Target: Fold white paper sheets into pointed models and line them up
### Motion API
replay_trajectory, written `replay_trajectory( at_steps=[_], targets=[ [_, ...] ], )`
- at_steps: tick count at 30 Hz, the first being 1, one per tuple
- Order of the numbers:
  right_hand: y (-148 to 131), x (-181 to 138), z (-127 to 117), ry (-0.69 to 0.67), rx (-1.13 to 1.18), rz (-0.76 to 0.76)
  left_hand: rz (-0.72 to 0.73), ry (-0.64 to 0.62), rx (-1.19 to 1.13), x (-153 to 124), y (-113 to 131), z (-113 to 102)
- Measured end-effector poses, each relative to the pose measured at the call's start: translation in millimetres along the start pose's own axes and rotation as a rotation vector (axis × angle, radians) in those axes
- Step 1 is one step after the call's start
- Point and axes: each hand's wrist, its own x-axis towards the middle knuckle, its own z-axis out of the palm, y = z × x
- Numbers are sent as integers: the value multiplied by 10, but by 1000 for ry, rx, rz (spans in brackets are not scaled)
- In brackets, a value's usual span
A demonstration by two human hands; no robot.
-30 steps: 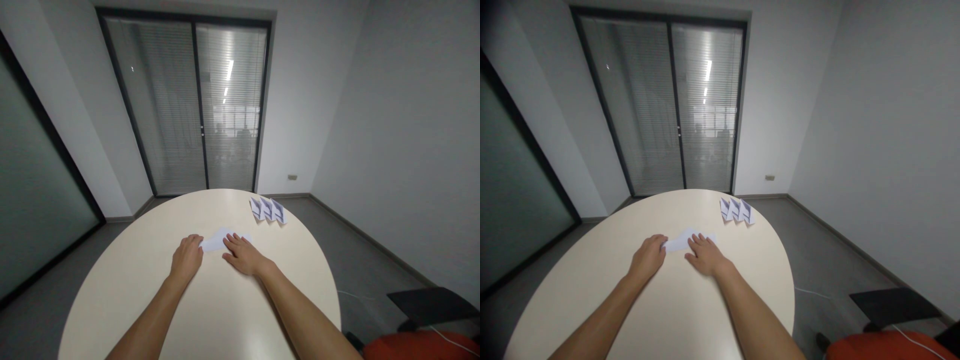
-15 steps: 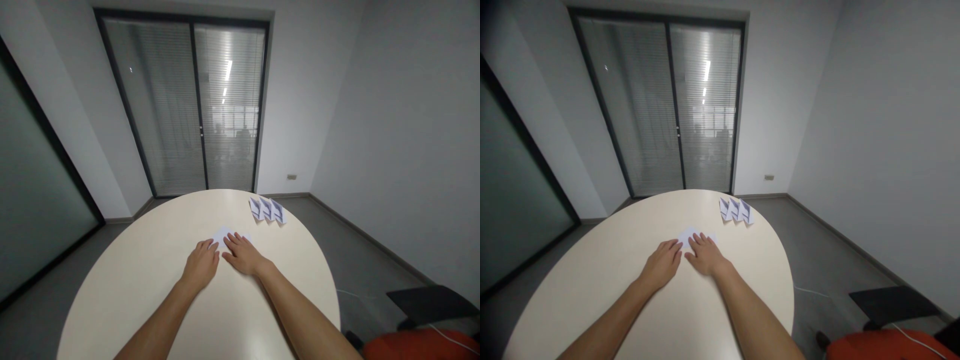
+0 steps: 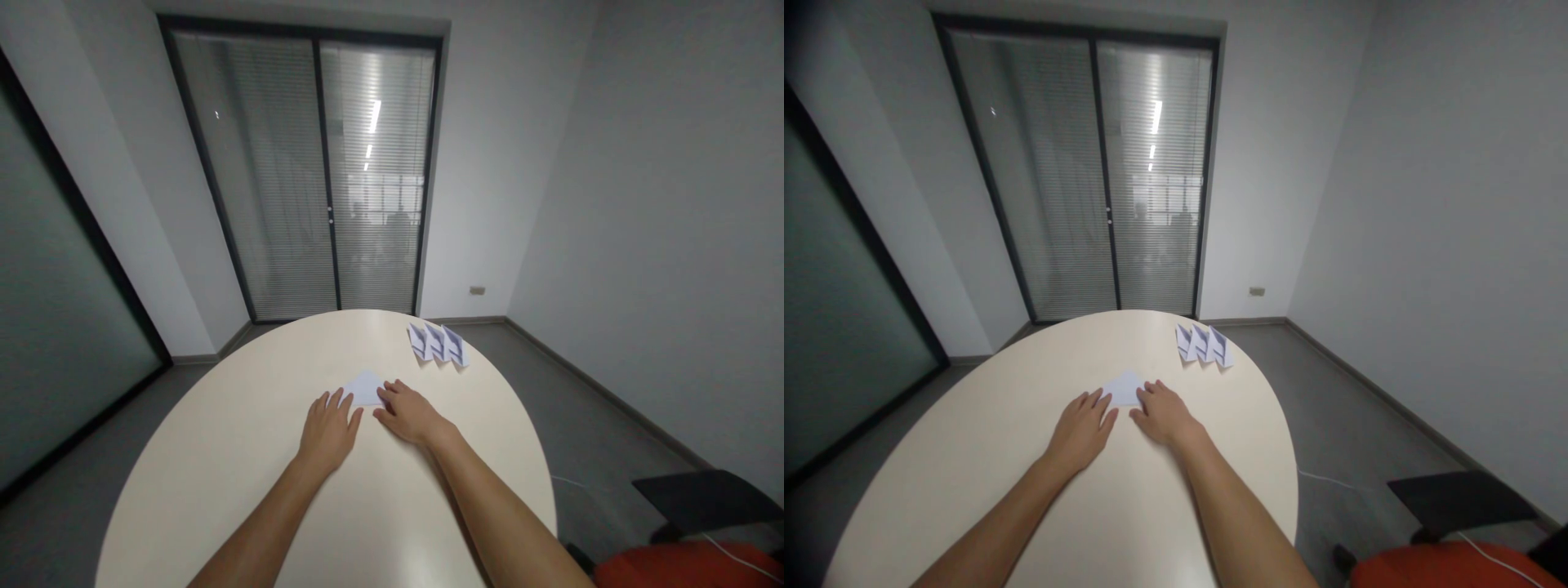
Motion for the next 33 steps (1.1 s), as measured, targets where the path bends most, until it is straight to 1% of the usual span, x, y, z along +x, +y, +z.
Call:
replay_trajectory(
  at_steps=[3,6,8,11,14,20,22,26,29,33],
  targets=[
    [-40,-20,-118,5,-10,-74,-27,-7,32,12,-46,6],
    [-87,-13,-178,7,-1,-94,-64,-10,35,26,-90,7],
    [-111,2,-181,5,45,-106,-77,-14,23,34,-120,9],
    [-113,24,-145,-15,129,-119,-52,-31,1,45,-163,13],
    [-63,36,-82,-25,192,-101,-7,-46,-27,55,-195,18],
    [122,57,35,102,166,-61,72,-96,-54,68,-199,-1],
    [174,68,68,107,156,-95,57,-107,-79,67,-184,-33],
    [215,81,112,130,167,-145,1,-74,-74,58,-122,-135],
    [199,80,121,132,187,-128,19,-98,-9,44,-57,-202],
    [178,90,150,135,241,-46,37,-114,8,10,18,-234]
  ],
)
